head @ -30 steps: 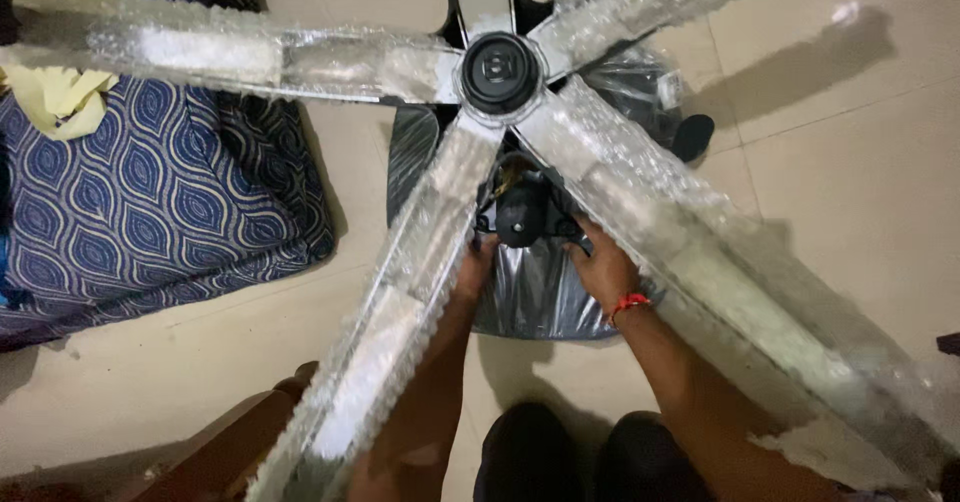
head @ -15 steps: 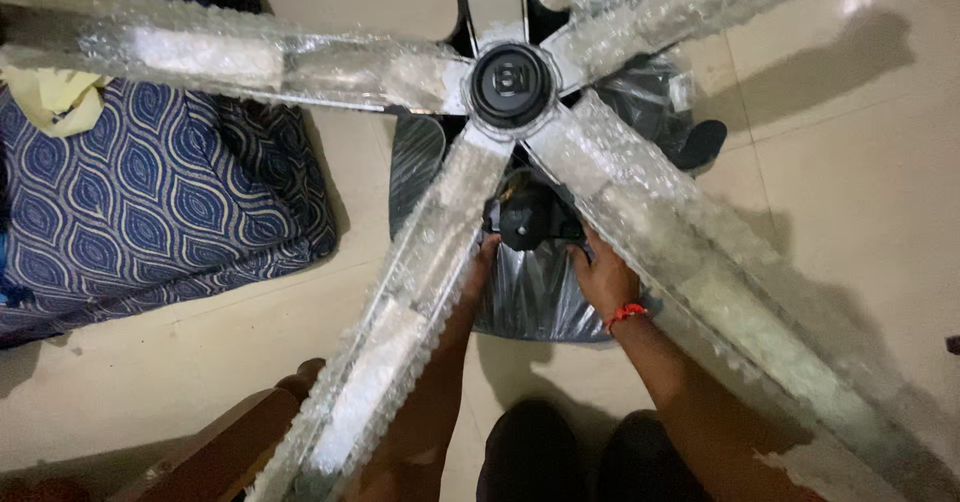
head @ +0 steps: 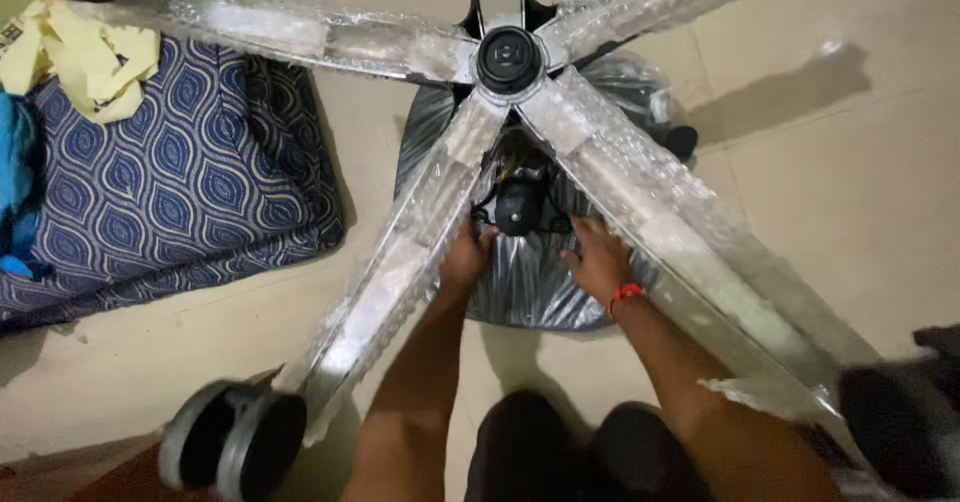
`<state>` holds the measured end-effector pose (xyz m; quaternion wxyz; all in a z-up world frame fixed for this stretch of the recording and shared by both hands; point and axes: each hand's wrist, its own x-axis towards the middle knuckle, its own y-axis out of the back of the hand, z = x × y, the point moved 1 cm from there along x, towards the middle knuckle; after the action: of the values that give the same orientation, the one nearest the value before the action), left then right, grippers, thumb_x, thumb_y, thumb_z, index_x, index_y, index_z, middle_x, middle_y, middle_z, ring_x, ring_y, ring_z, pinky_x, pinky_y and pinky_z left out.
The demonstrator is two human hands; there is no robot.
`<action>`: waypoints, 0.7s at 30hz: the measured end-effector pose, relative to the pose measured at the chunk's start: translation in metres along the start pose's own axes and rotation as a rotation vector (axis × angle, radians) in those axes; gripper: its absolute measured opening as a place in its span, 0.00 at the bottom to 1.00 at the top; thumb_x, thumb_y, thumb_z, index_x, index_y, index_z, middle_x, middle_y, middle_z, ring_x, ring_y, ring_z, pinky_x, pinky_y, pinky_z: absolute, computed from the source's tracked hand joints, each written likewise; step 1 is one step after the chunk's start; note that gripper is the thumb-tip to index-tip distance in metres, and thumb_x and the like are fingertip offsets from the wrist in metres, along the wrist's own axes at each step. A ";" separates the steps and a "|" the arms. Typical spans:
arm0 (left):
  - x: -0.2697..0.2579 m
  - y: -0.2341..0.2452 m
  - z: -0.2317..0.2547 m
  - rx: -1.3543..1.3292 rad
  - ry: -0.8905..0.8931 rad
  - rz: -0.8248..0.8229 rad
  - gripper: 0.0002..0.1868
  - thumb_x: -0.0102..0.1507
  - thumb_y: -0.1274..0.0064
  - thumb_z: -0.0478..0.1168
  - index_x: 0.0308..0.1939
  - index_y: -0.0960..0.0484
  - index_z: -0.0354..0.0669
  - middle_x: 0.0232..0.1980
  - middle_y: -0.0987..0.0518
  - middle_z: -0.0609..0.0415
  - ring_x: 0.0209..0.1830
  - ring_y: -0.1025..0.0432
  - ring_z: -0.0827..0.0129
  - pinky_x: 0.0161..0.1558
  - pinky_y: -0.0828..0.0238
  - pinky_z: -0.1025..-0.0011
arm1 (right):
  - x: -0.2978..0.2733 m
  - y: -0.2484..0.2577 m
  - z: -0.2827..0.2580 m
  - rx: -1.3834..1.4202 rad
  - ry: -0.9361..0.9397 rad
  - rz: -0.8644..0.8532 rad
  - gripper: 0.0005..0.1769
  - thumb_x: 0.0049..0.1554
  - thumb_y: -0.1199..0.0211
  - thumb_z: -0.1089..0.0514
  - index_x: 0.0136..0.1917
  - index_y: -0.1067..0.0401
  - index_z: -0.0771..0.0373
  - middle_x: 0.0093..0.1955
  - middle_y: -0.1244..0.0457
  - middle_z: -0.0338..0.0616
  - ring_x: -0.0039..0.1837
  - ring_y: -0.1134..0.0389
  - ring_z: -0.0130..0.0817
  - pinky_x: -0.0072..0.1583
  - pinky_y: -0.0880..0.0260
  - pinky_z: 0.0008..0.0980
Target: The person sits on the floor and uses a small hex key to tighten bolts on the central hub of an office chair base. They repeatedly insert the tool, turn it, and reposition their hands to secure the connection between the base and the chair mechanism.
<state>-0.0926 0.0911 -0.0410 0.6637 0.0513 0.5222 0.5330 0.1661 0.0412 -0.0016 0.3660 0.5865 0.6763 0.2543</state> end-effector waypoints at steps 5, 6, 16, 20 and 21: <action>-0.023 -0.021 -0.028 -0.123 -0.318 0.377 0.24 0.71 0.61 0.48 0.67 0.29 0.38 0.55 0.21 0.33 0.54 0.26 0.39 0.56 0.31 0.50 | -0.020 0.025 0.002 0.259 0.018 0.141 0.34 0.52 0.32 0.60 0.71 0.36 0.66 0.60 0.34 0.50 0.62 0.32 0.48 0.62 0.33 0.47; -0.037 -0.037 -0.034 -0.190 -0.412 0.514 0.22 0.72 0.62 0.45 0.64 0.28 0.34 0.54 0.22 0.32 0.51 0.27 0.39 0.54 0.31 0.51 | -0.032 0.024 0.001 0.327 0.003 0.173 0.31 0.54 0.33 0.60 0.70 0.34 0.65 0.61 0.34 0.51 0.62 0.32 0.46 0.61 0.31 0.44; -0.140 -0.144 0.027 -1.079 -0.129 0.014 0.03 0.69 0.52 0.31 0.42 0.25 0.33 0.42 0.19 0.52 0.39 0.26 0.73 0.44 0.27 0.75 | -0.122 -0.001 -0.041 0.383 -0.227 0.046 0.18 0.57 0.38 0.61 0.61 0.27 0.59 0.52 0.29 0.52 0.50 0.25 0.45 0.51 0.26 0.41; -0.143 -0.134 0.044 -0.972 -0.204 -0.030 0.06 0.70 0.48 0.35 0.44 0.25 0.34 0.39 0.20 0.48 0.38 0.26 0.70 0.42 0.28 0.75 | -0.102 0.012 -0.024 0.083 -0.186 0.058 0.13 0.60 0.39 0.57 0.58 0.24 0.57 0.46 0.29 0.56 0.47 0.28 0.57 0.47 0.28 0.49; -0.136 -0.126 0.047 -0.927 -0.191 -0.069 0.07 0.70 0.49 0.38 0.45 0.24 0.35 0.39 0.18 0.47 0.37 0.25 0.68 0.42 0.28 0.74 | -0.092 0.017 -0.019 0.056 -0.191 0.044 0.11 0.61 0.39 0.56 0.56 0.23 0.57 0.45 0.30 0.56 0.47 0.28 0.58 0.47 0.29 0.50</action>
<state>0.0402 -0.0435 -0.0120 0.6789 -0.2190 0.1675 0.6805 0.1653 -0.0438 0.0405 0.4064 0.6329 0.6322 0.1862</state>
